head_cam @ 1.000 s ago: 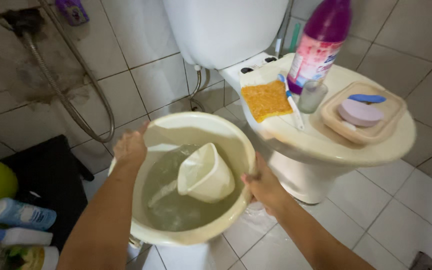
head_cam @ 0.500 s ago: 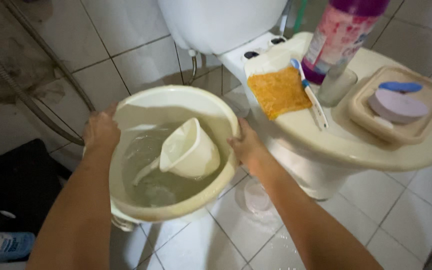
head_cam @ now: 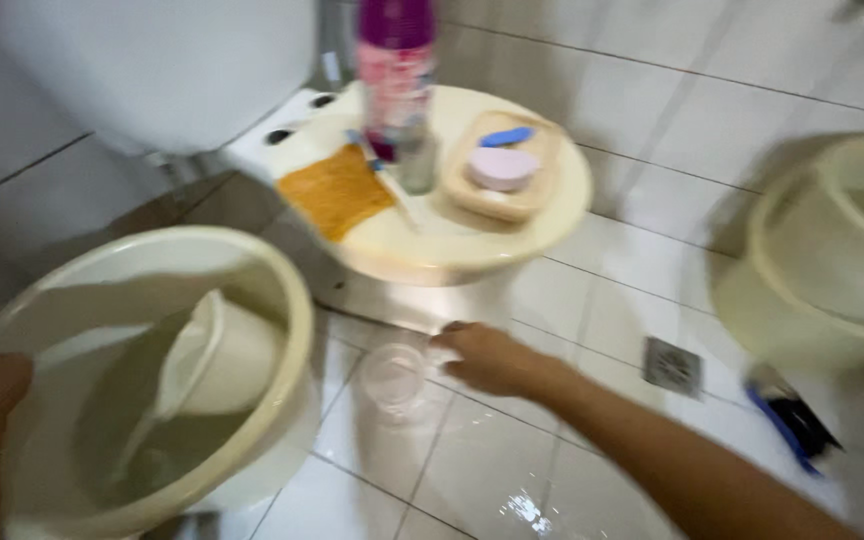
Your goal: The person scrubs the tiled bathroom floor with a handheld brush, removes and cleans the metal drain cover, and rinses the area with water from a bucket. They then scrub the floor around the toilet and near the wall.
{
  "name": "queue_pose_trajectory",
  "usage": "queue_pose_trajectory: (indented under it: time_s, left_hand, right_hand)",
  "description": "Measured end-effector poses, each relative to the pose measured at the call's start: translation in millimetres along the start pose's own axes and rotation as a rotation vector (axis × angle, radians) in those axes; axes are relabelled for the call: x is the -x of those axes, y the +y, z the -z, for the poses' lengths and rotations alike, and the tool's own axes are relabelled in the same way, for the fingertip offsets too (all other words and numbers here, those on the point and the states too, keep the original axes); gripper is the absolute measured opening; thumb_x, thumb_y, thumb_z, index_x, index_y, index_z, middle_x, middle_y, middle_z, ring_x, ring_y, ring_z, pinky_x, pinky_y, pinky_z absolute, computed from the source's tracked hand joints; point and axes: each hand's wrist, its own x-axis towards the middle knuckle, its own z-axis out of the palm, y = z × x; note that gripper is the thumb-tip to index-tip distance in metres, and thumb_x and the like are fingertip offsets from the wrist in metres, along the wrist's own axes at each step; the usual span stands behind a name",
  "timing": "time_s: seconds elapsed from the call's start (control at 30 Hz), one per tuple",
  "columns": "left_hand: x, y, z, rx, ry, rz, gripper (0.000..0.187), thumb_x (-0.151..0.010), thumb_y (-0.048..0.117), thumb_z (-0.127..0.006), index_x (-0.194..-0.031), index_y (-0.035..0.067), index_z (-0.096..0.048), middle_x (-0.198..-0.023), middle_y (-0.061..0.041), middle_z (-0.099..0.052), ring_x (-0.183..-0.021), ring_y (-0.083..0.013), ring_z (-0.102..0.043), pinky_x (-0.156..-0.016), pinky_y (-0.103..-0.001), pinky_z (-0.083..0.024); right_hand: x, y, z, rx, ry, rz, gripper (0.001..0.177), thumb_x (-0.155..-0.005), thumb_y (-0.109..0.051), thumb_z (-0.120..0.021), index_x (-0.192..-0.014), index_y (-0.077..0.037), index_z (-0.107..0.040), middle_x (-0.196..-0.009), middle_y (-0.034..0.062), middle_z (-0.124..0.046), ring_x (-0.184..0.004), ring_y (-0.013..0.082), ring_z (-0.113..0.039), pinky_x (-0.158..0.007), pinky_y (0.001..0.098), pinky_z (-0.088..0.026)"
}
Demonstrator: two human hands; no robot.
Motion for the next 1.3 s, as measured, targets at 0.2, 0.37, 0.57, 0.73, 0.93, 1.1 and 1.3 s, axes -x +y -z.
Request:
queue_pose_trajectory:
  time_s: [0.2,0.37,0.57,0.73,0.93,1.1,1.3]
  left_hand:
    - [53,83,70,0.178,0.412,-0.395,0.022,-0.087,0.009,-0.069,-0.109,0.006,-0.071,-0.106,-0.015,-0.068,-0.099,-0.0325,-0.066,-0.083,-0.045,-0.052]
    - [104,163,52,0.572,0.404,-0.753,0.018,-0.084,0.005,-0.068,-0.102,0.007,-0.07,-0.102,-0.011,-0.067,-0.096,-0.0307,-0.064,-0.078,-0.045,-0.048]
    - [177,232,-86,0.102,-0.23,-0.833,0.054,-0.075,0.029,-0.078,-0.119,0.002,-0.06,-0.122,-0.02,-0.063,-0.108,-0.033,-0.062,-0.083,-0.042,-0.057]
    - [214,206,-222,-0.39,-0.597,-0.605,0.074,-0.082,0.041,-0.077,-0.139,0.006,-0.044,-0.132,-0.014,-0.056,-0.128,-0.0323,-0.053,-0.087,-0.044,-0.057]
    - [253,166,-339,-0.391,-0.343,-0.322,0.02,-0.092,0.017,-0.063,-0.112,0.02,-0.062,-0.105,0.001,-0.067,-0.1,-0.0195,-0.069,-0.076,-0.036,-0.06]
    - [247,144,-364,-0.447,-0.29,-0.392,0.024,-0.084,0.027,-0.06,-0.107,0.028,-0.07,-0.112,0.001,-0.067,-0.086,-0.0204,-0.069,-0.065,-0.04,-0.06]
    - [260,167,-367,-0.284,-0.674,-0.439,0.03,-0.091,0.032,-0.062,-0.118,0.024,-0.069,-0.118,-0.007,-0.064,-0.091,-0.0257,-0.069,-0.072,-0.047,-0.06]
  right_hand:
    - [111,80,45,0.26,-0.017,-0.404,0.046,-0.095,-0.027,-0.066,-0.139,-0.02,-0.058,-0.154,0.0078,-0.046,-0.136,0.0304,-0.05,-0.11,0.0452,-0.046]
    - [184,190,29,0.182,0.108,-0.654,0.042,-0.094,-0.027,-0.066,-0.135,-0.02,-0.063,-0.143,0.0089,-0.059,-0.128,0.0296,-0.059,-0.108,0.0417,-0.051]
    - [263,366,-38,0.169,0.374,-0.739,0.044,-0.088,-0.028,-0.071,-0.13,-0.015,-0.067,-0.127,0.0165,-0.067,-0.121,0.0361,-0.062,-0.104,0.0464,-0.049]
    - [324,455,-84,0.234,0.439,-1.107,0.065,-0.082,-0.038,-0.079,-0.141,-0.017,-0.062,-0.135,0.0197,-0.065,-0.126,0.039,-0.063,-0.107,0.0496,-0.052]
    - [362,470,-85,0.273,0.394,-1.549,0.085,-0.074,-0.045,-0.084,-0.147,-0.02,-0.049,-0.128,0.0255,-0.058,-0.118,0.0447,-0.058,-0.096,0.0612,-0.051]
    - [367,520,-106,0.155,0.533,-1.425,0.074,-0.073,-0.041,-0.081,-0.136,-0.01,-0.057,-0.111,0.0254,-0.066,-0.1,0.0399,-0.068,-0.094,0.054,-0.057]
    - [360,579,-133,0.032,0.767,-0.846,0.063,-0.078,-0.037,-0.073,-0.13,-0.003,-0.063,-0.106,0.0261,-0.074,-0.096,0.0353,-0.077,-0.104,0.0471,-0.058]
